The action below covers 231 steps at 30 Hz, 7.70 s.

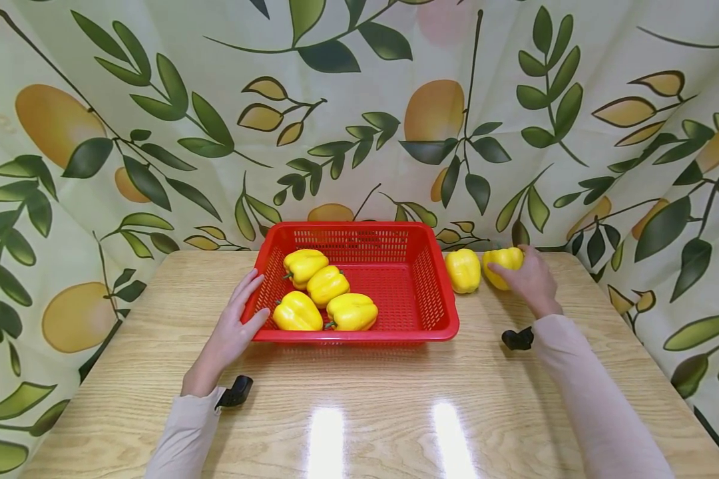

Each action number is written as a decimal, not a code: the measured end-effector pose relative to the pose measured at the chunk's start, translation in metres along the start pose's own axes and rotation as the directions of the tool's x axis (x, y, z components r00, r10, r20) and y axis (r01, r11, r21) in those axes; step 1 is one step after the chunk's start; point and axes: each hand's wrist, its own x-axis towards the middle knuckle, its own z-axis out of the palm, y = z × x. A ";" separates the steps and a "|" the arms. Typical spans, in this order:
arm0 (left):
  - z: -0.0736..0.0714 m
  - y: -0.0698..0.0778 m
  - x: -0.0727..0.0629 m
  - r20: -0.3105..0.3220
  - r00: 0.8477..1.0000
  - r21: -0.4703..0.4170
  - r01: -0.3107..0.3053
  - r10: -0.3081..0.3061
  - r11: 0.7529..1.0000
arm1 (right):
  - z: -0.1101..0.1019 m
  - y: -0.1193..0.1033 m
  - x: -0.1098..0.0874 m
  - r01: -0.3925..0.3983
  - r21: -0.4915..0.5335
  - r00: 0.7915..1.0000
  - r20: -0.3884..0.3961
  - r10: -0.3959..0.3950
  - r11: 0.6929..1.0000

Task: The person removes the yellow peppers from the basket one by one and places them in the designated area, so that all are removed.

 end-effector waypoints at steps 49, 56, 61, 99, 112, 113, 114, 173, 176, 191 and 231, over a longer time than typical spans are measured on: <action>0.000 -0.003 0.001 -0.007 1.000 -0.007 -0.011 0.011 1.000 | -0.003 0.001 -0.006 0.073 0.011 0.995 0.071 -0.073 0.997; 0.000 -0.003 0.001 -0.006 1.000 -0.005 -0.010 0.010 1.000 | -0.006 -0.001 -0.009 0.104 0.024 0.994 0.026 -0.105 0.994; 0.000 -0.004 0.001 -0.013 0.999 -0.008 -0.030 0.030 1.000 | -0.010 -0.005 -0.011 0.133 0.022 0.991 0.002 -0.134 0.991; 0.000 -0.001 0.002 -0.002 1.000 -0.011 -0.015 0.015 1.000 | -0.020 -0.043 -0.036 0.378 0.078 0.926 -0.002 -0.379 0.923; 0.001 -0.001 0.002 0.007 1.000 -0.012 -0.004 0.004 1.000 | -0.014 -0.055 -0.049 0.443 0.083 0.896 -0.010 -0.444 0.893; 0.001 -0.001 0.002 0.007 1.000 -0.011 -0.003 0.003 1.000 | -0.013 -0.056 -0.050 0.455 0.084 0.890 -0.015 -0.455 0.887; 0.001 -0.001 0.002 0.006 1.000 -0.011 -0.003 0.003 1.000 | -0.013 -0.057 -0.051 0.467 0.086 0.884 -0.020 -0.467 0.880; -0.003 0.004 -0.002 -0.005 1.000 0.123 0.021 -0.021 0.992 | 0.041 -0.142 -0.098 0.679 0.103 0.698 0.214 -0.683 0.727; -0.003 0.004 -0.001 0.013 1.000 0.149 -0.005 0.003 0.989 | 0.046 -0.146 -0.100 0.686 0.104 0.687 0.235 -0.688 0.720; -0.003 0.004 -0.001 0.022 1.000 0.200 -0.014 0.010 0.980 | 0.066 -0.172 -0.107 0.699 0.132 0.639 0.324 -0.697 0.703; -0.002 0.005 -0.001 0.005 1.000 0.196 0.010 -0.011 0.981 | 0.089 -0.191 -0.095 0.695 0.170 0.558 0.484 -0.674 0.698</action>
